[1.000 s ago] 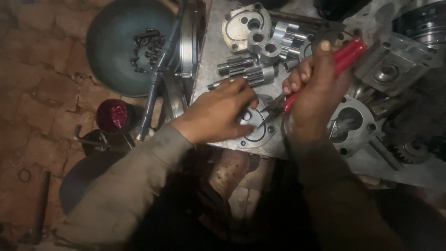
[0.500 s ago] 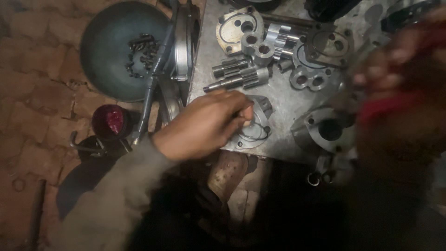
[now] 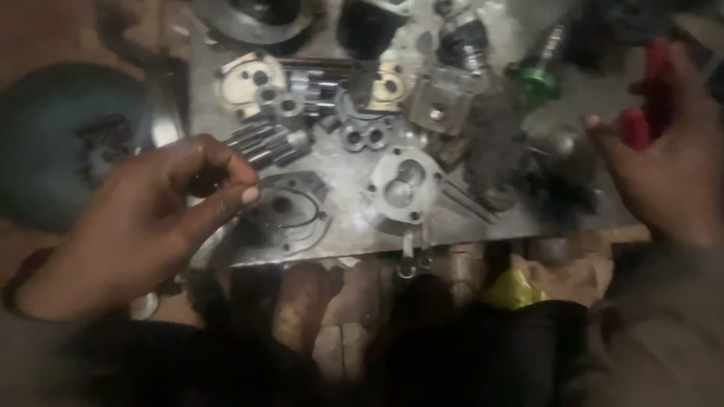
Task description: The person cleans and assembles small engine components on a metal workbench. They wipe a cylinder block, use pliers to remove a ring, clean a camshaft, and insert the camshaft into the cylinder block.
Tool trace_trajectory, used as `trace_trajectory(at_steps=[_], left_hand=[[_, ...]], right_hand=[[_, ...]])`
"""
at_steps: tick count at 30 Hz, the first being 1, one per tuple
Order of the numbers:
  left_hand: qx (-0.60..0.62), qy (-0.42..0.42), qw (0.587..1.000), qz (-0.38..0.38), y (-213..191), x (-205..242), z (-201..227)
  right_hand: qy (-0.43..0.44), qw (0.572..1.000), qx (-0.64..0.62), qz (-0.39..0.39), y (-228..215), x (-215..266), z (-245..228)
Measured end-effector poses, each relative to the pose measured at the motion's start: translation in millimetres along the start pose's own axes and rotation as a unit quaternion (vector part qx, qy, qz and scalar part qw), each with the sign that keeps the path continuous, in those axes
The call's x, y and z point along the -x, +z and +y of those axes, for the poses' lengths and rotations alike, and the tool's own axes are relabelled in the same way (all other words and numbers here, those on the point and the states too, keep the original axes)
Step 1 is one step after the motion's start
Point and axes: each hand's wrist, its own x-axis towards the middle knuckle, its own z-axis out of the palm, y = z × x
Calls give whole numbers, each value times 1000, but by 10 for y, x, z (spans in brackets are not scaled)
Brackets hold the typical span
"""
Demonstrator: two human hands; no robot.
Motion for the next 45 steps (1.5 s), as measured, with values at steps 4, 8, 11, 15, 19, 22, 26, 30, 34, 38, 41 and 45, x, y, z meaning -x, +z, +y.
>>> trace_trajectory(at_steps=[4,8,11,15,19,22,26,30,34,38,41,45], left_hand=[[-24,43,999,-9,110,-85,165],[-19,9,1000,-11,235,-172,244],[8,41,999,-3,302,-197,233],[65,141,988,19,364,-194,181],[93,145,984,39,421,-185,152],[95,164,981,32,464,-174,193],[89,215,972,38,490,-139,310],[83,234,967,59,472,-65,345],[69,237,966,76,489,6,327],[61,234,967,81,515,44,301],[18,302,944,132,555,34,278],[-26,314,935,163,585,67,235]], right_hand=[[145,989,-2,-12,263,118,609],[148,983,-104,16,665,132,1068],[80,995,53,38,857,69,1353],[112,976,-182,-41,953,-72,1418],[125,958,236,-105,703,-252,767],[-30,994,-78,71,557,-193,-243],[110,901,-360,-215,635,-27,-1578],[217,824,-472,-225,674,-17,-2095],[225,858,-397,-234,721,-90,-2122],[244,853,-377,-264,819,-60,-2123],[282,852,-336,-286,886,-43,-2112],[270,856,-310,-313,900,-21,-2112]])
